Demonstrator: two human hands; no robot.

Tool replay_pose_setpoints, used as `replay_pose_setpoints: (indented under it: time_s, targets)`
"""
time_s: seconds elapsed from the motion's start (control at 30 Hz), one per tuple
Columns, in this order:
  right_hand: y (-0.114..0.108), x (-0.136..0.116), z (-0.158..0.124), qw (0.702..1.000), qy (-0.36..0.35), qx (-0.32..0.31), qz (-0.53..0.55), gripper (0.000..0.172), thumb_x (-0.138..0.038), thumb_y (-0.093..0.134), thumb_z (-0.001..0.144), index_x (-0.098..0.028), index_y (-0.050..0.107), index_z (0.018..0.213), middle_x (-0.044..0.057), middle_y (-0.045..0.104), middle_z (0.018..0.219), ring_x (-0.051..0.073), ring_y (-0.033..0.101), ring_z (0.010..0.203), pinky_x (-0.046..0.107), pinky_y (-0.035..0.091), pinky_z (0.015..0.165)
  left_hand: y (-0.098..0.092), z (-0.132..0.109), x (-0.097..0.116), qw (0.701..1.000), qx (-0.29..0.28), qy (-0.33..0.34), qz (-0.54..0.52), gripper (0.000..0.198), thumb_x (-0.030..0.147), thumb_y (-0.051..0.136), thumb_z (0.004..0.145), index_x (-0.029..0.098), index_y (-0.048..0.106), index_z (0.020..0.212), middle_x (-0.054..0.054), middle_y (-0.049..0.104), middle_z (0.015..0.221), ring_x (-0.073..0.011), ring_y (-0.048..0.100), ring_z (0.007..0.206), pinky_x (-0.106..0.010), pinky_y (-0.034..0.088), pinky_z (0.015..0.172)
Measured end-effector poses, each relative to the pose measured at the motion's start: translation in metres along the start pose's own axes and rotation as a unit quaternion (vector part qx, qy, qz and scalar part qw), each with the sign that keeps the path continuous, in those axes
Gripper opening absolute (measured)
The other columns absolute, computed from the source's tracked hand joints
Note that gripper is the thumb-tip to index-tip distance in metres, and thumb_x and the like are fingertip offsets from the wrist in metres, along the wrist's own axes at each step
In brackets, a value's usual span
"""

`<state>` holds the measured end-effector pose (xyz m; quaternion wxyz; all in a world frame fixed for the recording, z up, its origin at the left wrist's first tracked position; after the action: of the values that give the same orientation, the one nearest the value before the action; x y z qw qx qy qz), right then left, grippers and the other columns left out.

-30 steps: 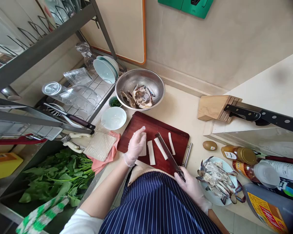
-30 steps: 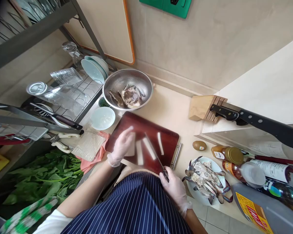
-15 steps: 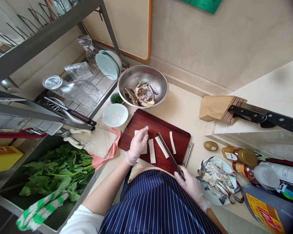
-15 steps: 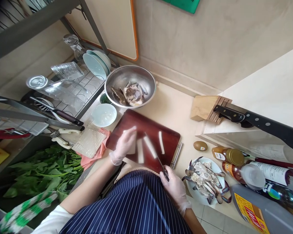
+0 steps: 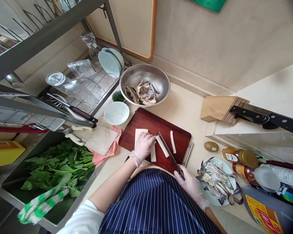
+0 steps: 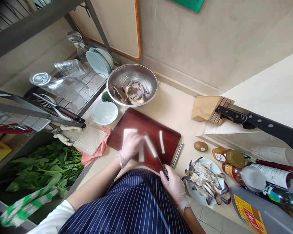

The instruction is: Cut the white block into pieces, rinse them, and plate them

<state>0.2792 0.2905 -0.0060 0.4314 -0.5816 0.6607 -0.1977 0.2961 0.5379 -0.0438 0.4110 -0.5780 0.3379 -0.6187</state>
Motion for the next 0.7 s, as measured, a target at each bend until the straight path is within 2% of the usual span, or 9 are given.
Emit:
replay_pose_setpoints:
  time_s: [0.17, 0.4, 0.7]
  targets:
    - [0.000, 0.000, 0.001, 1.000, -0.002, 0.006, -0.002, 0.043, -0.049, 0.043, 0.085, -0.024, 0.062, 0.115, 0.004, 0.074, 0.092, 0.022, 0.070, 0.082, 0.029, 0.053, 0.069, -0.003, 0.005, 0.004, 0.999, -0.018, -0.025, 0.018, 0.019, 0.022, 0.050, 0.088, 0.022, 0.068, 0.092, -0.006, 0.069, 0.092, -0.0245, 0.057, 0.094, -0.042, 0.042, 0.089]
    - [0.001, 0.000, 0.002, 1.000, 0.004, -0.009, -0.006, 0.045, -0.051, 0.043, 0.085, -0.024, 0.062, 0.116, 0.004, 0.074, 0.091, 0.022, 0.070, 0.081, 0.029, 0.053, 0.068, -0.010, 0.018, 0.011, 0.988, -0.060, -0.142, 0.030, 0.020, 0.026, 0.050, 0.087, 0.018, 0.066, 0.077, -0.010, 0.067, 0.080, -0.0264, 0.057, 0.090, -0.042, 0.039, 0.084]
    - [0.003, 0.000, 0.002, 0.999, 0.006, -0.029, 0.019, 0.046, -0.050, 0.040, 0.085, -0.023, 0.060, 0.118, 0.006, 0.073, 0.098, 0.023, 0.069, 0.089, 0.032, 0.053, 0.075, -0.012, 0.022, 0.011, 0.985, -0.071, -0.159, 0.008, 0.021, 0.025, 0.050, 0.087, 0.018, 0.065, 0.074, -0.010, 0.068, 0.080, -0.0265, 0.057, 0.091, -0.041, 0.038, 0.081]
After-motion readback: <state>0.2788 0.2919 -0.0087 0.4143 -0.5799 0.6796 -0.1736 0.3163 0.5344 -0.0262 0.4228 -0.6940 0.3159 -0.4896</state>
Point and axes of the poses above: each hand's wrist, its own z-axis towards the middle knuckle, its own y-axis out of the palm, x = y × z, the point moved 4 cm from there along z, towards the middle knuckle
